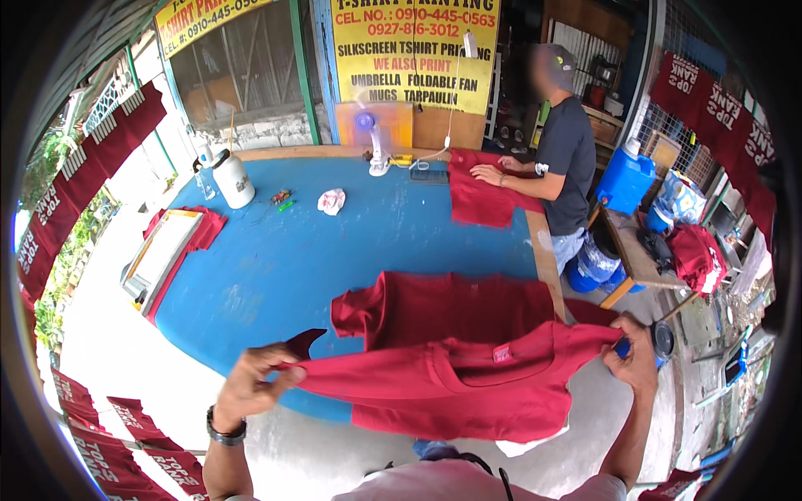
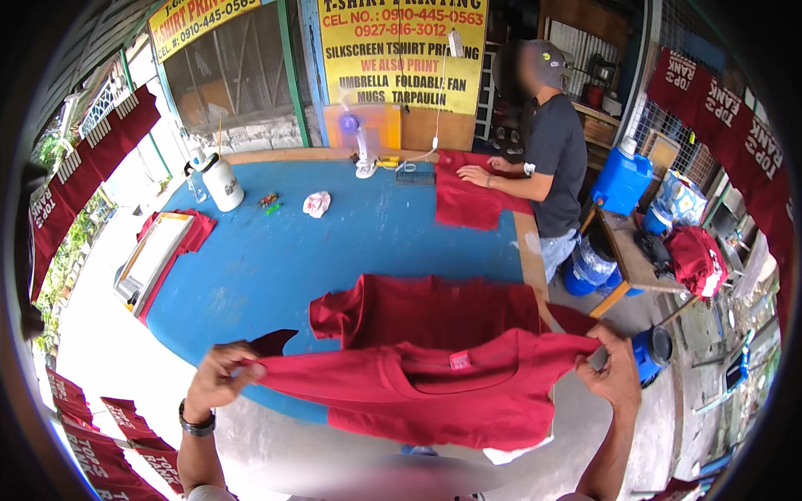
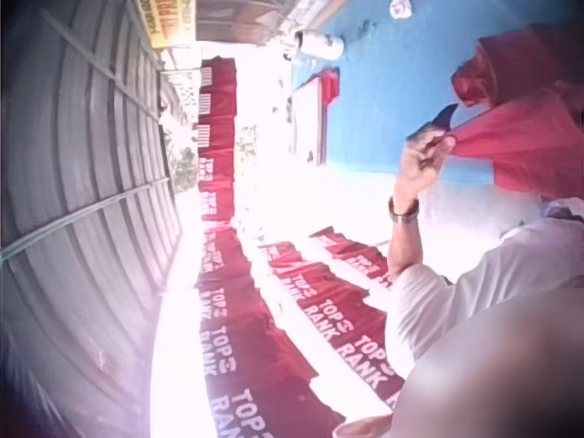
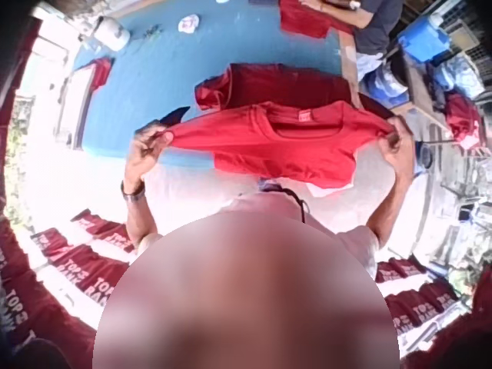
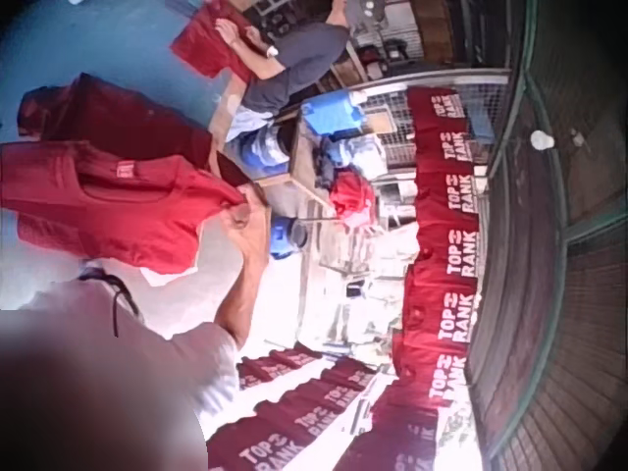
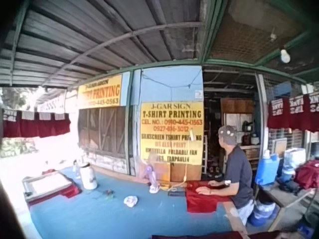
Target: The person unfolds a red t-shirt and lays it flat on a blue work table. They place a screen printing frame over the shirt and use a squeegee to pull white ink across the screen, printing a logo onto the fabric. After printing, they lift the t-shirt and hang it on a drying rack with other printed shirts.
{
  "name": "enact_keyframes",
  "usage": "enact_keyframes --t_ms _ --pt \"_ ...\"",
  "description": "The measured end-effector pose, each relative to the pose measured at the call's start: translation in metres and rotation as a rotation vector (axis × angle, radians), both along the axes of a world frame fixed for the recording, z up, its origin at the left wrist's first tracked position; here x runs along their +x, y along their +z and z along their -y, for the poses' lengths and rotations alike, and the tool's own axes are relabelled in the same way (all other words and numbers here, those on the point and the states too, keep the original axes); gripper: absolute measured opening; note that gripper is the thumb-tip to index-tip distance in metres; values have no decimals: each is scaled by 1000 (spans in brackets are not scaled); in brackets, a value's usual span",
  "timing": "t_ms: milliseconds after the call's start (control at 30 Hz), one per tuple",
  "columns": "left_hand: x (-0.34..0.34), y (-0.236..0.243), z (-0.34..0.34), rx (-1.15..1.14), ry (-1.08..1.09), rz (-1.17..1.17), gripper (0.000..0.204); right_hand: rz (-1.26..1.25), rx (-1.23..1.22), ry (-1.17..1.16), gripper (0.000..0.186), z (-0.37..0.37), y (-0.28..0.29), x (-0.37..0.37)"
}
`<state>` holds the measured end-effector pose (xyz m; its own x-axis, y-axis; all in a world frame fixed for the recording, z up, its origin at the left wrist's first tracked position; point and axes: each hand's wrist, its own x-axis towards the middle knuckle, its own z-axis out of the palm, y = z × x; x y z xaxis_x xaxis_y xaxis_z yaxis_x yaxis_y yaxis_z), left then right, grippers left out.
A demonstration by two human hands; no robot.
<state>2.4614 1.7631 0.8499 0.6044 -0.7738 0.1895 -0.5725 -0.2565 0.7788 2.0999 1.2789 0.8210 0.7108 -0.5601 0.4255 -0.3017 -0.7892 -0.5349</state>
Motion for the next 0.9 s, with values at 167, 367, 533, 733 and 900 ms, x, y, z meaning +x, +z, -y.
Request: enact_keyframes --t_ms 167,367,533,733,900 --pt "-34 5 -146 -408 165 -51 16 14 -216 62 19 -128 32 -38" --pt "-75 -1 -317 -695 277 73 23 406 426 209 20 -269 6 -47" --pt "-94 -1 -413 -801 535 25 18 429 335 130 28 -347 -4 -41" --pt "-91 15 -513 -765 775 80 19 586 256 355 40 -421 7 -19" --pt "-56 2 -557 -818 834 147 20 671 238 413 48 -474 -4 42"
